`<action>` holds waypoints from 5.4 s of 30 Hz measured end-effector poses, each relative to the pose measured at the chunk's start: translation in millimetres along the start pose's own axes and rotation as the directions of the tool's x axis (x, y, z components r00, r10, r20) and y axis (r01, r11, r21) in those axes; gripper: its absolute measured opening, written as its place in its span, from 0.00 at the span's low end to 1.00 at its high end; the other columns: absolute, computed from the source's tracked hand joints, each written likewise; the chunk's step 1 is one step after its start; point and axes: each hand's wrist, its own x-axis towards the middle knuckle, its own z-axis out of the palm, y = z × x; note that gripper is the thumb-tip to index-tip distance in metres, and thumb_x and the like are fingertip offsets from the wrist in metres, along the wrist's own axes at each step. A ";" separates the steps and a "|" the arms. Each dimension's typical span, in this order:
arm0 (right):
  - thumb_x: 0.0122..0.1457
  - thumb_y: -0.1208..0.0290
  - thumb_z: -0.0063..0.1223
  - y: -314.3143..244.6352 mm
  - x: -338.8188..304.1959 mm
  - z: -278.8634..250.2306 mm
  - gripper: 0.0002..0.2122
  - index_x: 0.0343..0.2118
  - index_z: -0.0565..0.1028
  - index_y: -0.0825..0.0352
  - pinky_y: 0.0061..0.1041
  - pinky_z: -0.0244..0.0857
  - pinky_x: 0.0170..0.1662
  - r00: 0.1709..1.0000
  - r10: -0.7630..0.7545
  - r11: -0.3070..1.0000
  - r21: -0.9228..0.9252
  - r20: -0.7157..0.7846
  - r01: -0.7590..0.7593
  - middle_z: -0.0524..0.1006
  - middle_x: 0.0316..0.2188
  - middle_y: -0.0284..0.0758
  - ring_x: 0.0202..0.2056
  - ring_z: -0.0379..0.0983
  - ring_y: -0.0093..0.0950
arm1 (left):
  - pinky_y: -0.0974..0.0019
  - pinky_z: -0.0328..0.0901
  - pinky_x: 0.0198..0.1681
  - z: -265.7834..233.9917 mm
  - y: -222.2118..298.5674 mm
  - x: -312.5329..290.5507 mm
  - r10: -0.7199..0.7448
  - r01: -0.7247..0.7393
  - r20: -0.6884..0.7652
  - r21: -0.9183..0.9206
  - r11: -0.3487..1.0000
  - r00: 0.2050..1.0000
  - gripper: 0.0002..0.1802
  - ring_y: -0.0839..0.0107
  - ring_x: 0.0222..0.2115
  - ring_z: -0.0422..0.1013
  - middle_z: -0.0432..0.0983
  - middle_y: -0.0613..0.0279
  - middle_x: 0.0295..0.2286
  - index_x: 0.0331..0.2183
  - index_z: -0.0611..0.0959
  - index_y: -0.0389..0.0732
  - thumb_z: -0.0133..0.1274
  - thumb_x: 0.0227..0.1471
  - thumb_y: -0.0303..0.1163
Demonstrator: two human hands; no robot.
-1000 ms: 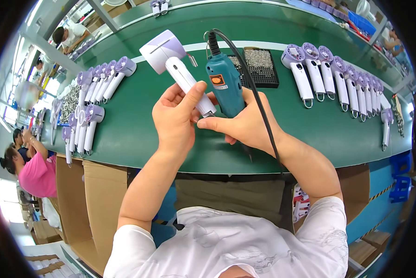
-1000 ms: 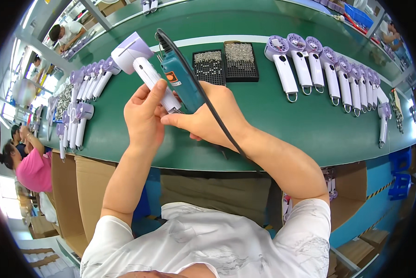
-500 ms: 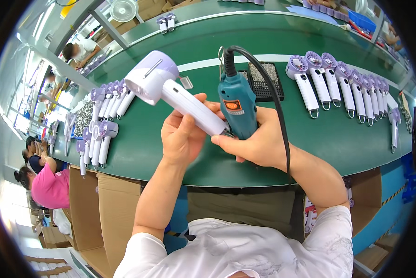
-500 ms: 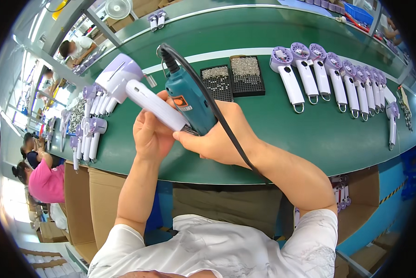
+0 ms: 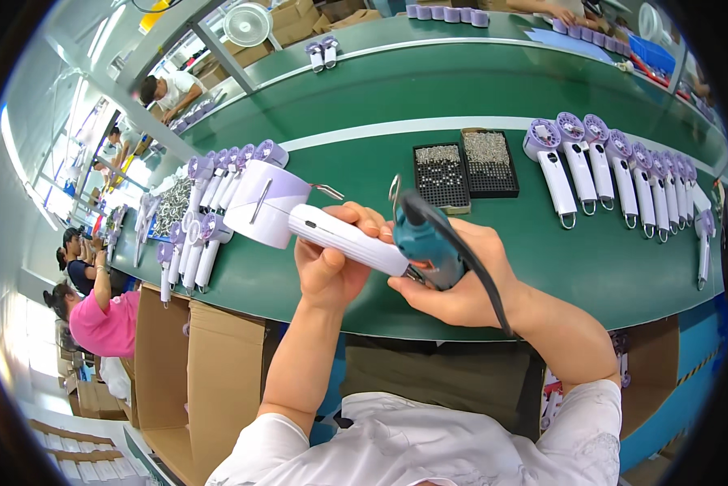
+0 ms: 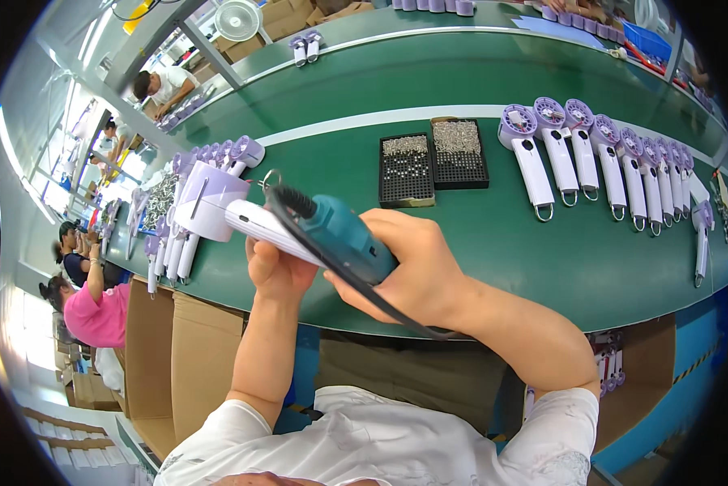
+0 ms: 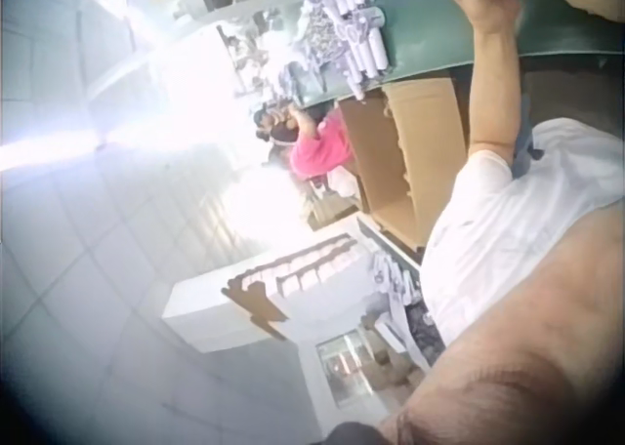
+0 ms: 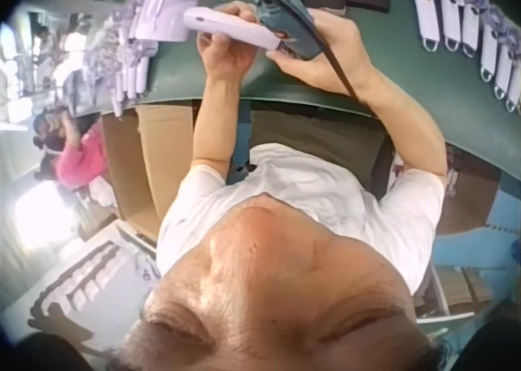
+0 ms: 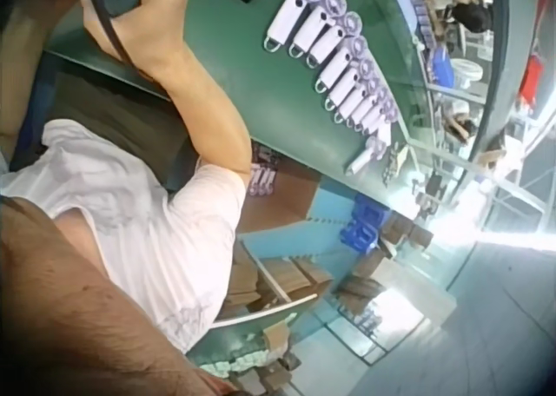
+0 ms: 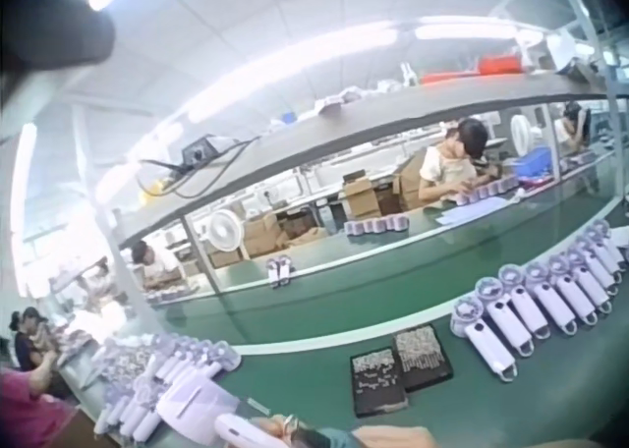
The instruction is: Assembling small portable fans on a factory production line using an electric screwdriver.
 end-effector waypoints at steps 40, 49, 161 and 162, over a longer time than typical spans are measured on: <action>0.42 0.71 0.77 9.6 5.5 -2.3 0.17 0.34 0.80 0.69 0.30 0.73 0.31 0.983 -0.179 0.973 -0.156 -0.041 0.171 0.79 0.30 0.37 0.29 0.78 0.34 | 0.65 0.73 0.47 12.8 -14.0 -25.2 -0.018 0.085 -0.123 0.562 0.823 0.992 0.25 0.70 0.41 0.76 0.79 0.58 0.41 0.45 0.79 0.35 0.71 0.45 0.22; 0.39 0.79 0.69 1.6 -9.6 3.1 0.23 0.43 0.78 0.76 0.31 0.78 0.38 0.943 -0.323 0.913 -0.234 0.085 0.334 0.81 0.41 0.45 0.39 0.83 0.39 | 0.56 0.70 0.57 9.2 -20.8 -39.1 -0.120 0.102 -0.256 -0.081 0.991 0.959 0.21 0.60 0.50 0.75 0.77 0.51 0.48 0.53 0.76 0.33 0.56 0.60 0.29; 0.61 0.69 0.64 -53.3 -6.5 37.3 0.12 0.43 0.82 0.71 0.21 0.70 0.38 0.803 0.596 0.803 -0.032 0.022 -0.595 0.83 0.30 0.34 0.32 0.76 0.19 | 0.69 0.72 0.39 26.1 40.9 -70.8 -0.356 0.416 -0.224 0.348 0.840 0.907 0.13 0.76 0.34 0.77 0.83 0.58 0.34 0.41 0.84 0.26 0.61 0.60 0.28; 0.62 0.69 0.63 -44.9 -10.5 27.5 0.13 0.46 0.82 0.71 0.22 0.71 0.40 0.902 0.431 0.886 -0.175 -0.029 -0.429 0.83 0.32 0.35 0.33 0.77 0.20 | 0.69 0.72 0.39 24.4 41.7 -66.2 -0.405 0.476 -0.261 0.345 0.809 0.877 0.14 0.76 0.33 0.77 0.83 0.58 0.33 0.41 0.84 0.26 0.61 0.60 0.29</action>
